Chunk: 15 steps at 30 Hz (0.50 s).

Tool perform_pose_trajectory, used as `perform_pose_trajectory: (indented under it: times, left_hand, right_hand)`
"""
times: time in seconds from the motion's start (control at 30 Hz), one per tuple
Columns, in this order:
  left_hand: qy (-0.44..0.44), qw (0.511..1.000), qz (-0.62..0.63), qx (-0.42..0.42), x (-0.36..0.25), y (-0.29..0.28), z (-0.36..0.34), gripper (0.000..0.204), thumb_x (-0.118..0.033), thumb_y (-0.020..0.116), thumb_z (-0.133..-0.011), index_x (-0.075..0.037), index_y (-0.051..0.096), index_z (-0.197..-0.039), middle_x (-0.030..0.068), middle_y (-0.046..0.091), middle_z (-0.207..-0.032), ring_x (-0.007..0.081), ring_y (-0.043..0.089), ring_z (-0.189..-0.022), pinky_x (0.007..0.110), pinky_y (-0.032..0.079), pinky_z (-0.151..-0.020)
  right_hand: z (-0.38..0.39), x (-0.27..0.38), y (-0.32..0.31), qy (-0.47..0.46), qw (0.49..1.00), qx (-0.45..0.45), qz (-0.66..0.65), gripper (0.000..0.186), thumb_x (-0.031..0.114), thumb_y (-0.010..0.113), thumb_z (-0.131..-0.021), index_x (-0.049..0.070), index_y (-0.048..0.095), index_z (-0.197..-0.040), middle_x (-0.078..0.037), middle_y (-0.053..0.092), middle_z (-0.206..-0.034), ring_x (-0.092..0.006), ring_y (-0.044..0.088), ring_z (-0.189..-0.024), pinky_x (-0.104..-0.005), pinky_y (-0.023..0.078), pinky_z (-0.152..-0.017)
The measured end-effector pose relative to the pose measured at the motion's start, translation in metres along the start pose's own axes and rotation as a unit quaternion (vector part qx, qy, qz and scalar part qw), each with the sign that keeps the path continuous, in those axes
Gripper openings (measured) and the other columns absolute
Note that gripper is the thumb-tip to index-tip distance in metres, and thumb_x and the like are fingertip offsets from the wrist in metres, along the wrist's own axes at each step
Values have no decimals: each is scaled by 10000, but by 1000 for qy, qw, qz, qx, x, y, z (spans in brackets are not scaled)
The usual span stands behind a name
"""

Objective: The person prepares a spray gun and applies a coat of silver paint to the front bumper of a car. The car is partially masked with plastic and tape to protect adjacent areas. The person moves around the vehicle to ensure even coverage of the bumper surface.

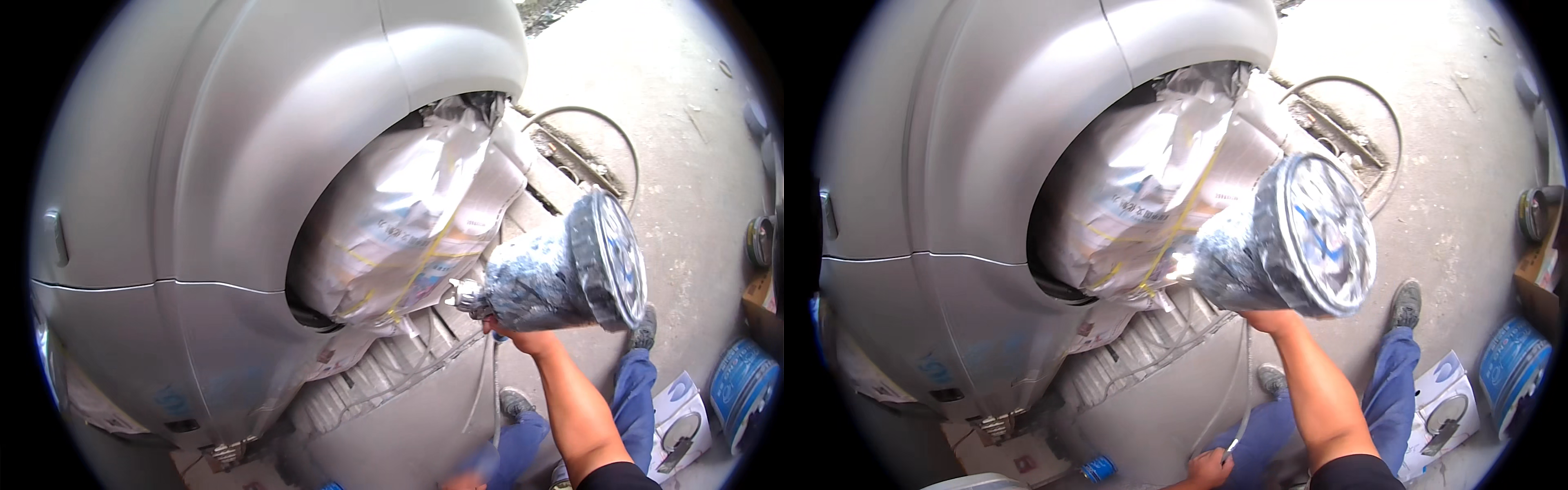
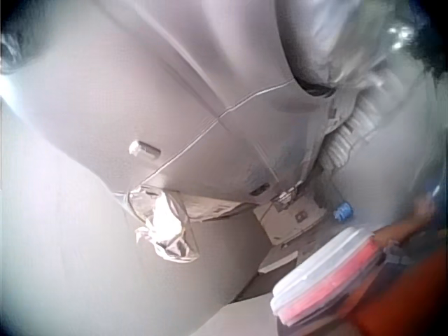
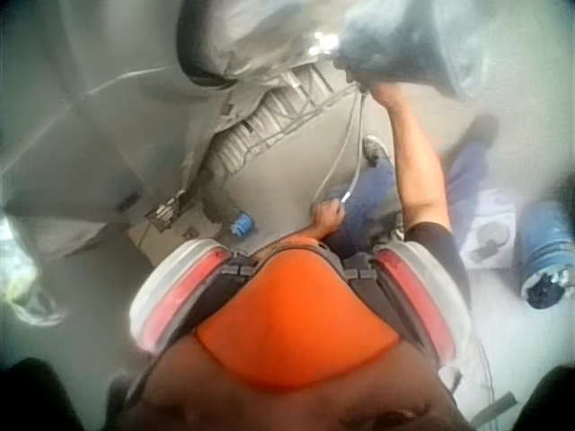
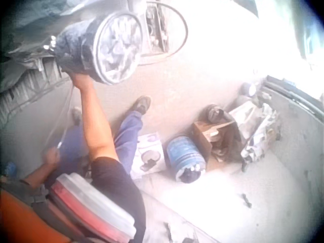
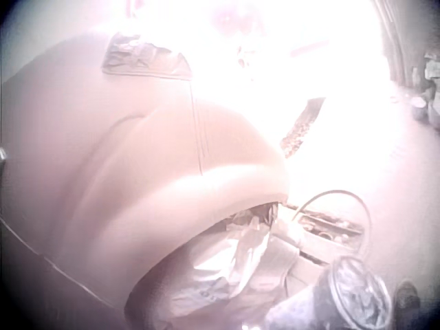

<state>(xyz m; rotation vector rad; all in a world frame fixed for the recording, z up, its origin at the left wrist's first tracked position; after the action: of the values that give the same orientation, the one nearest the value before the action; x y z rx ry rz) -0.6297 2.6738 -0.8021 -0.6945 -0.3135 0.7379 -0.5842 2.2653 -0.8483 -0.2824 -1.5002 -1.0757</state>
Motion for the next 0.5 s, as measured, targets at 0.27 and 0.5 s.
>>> perform_pose_trajectory:
  times: [0.27, 0.5]
  left_hand:
    - [54, 998, -11, -9, 18, 12, -6, 136, -188, 512, -854, -80, 591, -826, 112, 591, -745, 252, 580, -703, 436, 444, -599]
    - [108, 992, -36, -45, 30, 46, -3, 133, -186, 512, -856, -82, 588, -824, 106, 572, -717, 254, 563, -661, 434, 434, -568]
  right_hand:
    - [0, 2, -65, -29, 929, -220, -297, 367, 272, 600, -892, 51, 493, -1165, -78, 591, -1035, -140, 577, -733, -276, 480, -621]
    - [27, -15, -66, 24, 949, -221, -226, 380, 239, 587, -906, 43, 480, -1214, -42, 584, -1047, -103, 549, -753, -238, 443, -640]
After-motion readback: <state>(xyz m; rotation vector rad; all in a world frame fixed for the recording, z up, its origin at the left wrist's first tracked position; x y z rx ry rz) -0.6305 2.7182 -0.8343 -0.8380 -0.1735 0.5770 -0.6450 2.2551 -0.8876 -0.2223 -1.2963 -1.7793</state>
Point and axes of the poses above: each hand's wrist, its own z-axis away from the middle knuckle, its own y-axis out of the palm, x = y × z, the point moved 7 cm from there along -z, towards the middle knuckle
